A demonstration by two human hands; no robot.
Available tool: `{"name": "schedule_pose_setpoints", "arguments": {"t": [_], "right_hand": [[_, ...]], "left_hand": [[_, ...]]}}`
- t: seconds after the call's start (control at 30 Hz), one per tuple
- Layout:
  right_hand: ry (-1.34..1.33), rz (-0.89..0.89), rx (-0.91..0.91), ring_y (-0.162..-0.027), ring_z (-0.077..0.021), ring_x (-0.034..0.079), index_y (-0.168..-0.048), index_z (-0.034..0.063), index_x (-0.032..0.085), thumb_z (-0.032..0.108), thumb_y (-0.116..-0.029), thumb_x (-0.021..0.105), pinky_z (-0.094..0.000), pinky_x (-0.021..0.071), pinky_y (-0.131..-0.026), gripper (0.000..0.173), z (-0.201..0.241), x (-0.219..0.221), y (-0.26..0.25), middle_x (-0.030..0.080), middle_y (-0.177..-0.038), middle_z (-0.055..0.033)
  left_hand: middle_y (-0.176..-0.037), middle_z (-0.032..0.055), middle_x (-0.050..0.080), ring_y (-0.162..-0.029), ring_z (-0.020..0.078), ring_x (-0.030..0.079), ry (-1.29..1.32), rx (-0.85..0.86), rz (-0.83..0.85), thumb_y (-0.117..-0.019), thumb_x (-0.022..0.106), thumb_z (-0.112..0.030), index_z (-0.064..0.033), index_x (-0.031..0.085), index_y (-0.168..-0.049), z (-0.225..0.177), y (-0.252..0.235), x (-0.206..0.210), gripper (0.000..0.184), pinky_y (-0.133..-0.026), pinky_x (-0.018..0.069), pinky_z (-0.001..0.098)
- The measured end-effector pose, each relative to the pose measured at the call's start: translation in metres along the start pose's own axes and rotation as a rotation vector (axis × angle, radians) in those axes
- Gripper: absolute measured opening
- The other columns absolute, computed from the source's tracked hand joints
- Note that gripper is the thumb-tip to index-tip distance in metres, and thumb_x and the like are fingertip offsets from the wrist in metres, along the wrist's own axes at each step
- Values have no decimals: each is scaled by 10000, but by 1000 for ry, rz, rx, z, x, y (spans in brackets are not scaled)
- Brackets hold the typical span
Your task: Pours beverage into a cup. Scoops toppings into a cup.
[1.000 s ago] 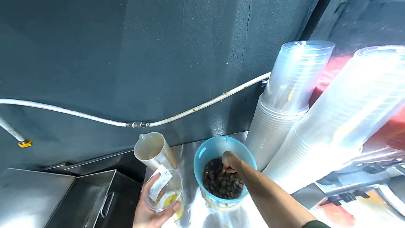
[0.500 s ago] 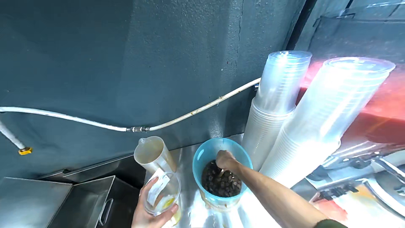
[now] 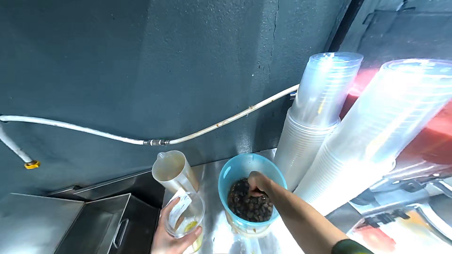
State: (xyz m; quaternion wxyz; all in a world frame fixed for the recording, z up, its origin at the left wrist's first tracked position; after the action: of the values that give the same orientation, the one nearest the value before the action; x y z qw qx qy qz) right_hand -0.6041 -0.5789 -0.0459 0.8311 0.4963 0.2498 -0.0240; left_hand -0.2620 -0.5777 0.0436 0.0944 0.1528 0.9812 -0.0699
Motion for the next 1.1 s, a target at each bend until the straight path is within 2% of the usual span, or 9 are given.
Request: {"name": "schedule_pose_setpoints", "arguments": {"t": [0.1,0.33,0.63,0.7,0.8,0.93,1.0,1.03,1.1], "right_hand": [[-100,26,-11,-684,-121,625,-1134,42,550,9,-932,563,-270,501,-593,205,-3,-2,4,664,-907,-69],[-262,75,-160,-701,-113,659,-1181,35,621,29,-961,637,-261,546,-631,221,-7,-5,54,700,-919,-58],[-271,50,-481,-677,-112,667,-1063,24,662,109,-1030,602,-274,569,-654,109,6,-29,179,699,-832,-31],[-11,-84,-609,-783,-162,698,-1132,5,680,135,-1045,575,-347,587,-753,189,15,-20,204,719,-920,-78],[611,-430,-868,-1020,-382,694,-1104,-39,689,11,-995,523,-554,566,-870,205,28,22,237,699,-1079,-222],[956,-999,-1294,-866,-270,709,-982,20,732,9,-887,648,-380,597,-708,127,29,56,244,702,-934,-124],[795,-1008,-1247,-787,-266,717,-995,17,740,11,-872,659,-385,605,-644,147,32,42,246,704,-907,-127],[699,-904,-1099,-784,-310,721,-996,3,724,6,-907,626,-440,607,-642,133,34,29,247,700,-919,-160],[580,-572,-681,-979,-444,692,-1053,-47,681,46,-964,557,-597,564,-799,179,39,-4,239,685,-1059,-259]], "left_hand": [[-1483,196,482,-1304,234,551,-10,-27,14,-588,957,-151,22,420,-1476,-5,-1,8,1052,-1044,529,367],[-1501,200,457,-1348,245,507,-53,-50,63,-583,960,-165,-2,458,-1460,-19,-6,29,1024,-1070,503,388],[-1472,254,462,-1338,313,508,-124,-128,80,-599,966,-211,-5,468,-1458,-20,-5,65,1014,-1082,483,437],[-1472,240,465,-1347,303,498,-117,-111,74,-586,967,-219,-11,483,-1449,-21,-7,69,1011,-1090,474,431],[-1455,199,498,-1320,262,525,-88,-113,59,-557,957,-249,-33,501,-1434,-26,-6,69,1012,-1072,489,411],[-1406,173,540,-1257,217,574,-43,-67,79,-557,940,-263,-34,487,-1438,-32,-8,69,1017,-1026,523,382],[-1388,153,571,-1250,191,590,8,-65,66,-573,948,-215,-25,459,-1451,-31,-6,66,1022,-1024,537,361],[-1399,150,569,-1258,189,588,30,-63,53,-588,944,-206,-27,464,-1453,-29,-6,64,1005,-1025,539,359],[-1439,150,542,-1276,194,580,51,-76,18,-604,938,-196,-45,471,-1461,-24,-8,59,988,-1023,544,363]]}}
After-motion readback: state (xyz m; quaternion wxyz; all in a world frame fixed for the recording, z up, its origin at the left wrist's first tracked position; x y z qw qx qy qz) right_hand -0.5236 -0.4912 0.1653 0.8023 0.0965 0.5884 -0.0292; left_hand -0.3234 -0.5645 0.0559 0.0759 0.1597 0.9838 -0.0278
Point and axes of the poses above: each hand's wrist, its own y-axis away from the middle knuckle, its own x-axis out of the palm, z = x × y, the point moved 5 cm from there along -y, towards the middle knuckle
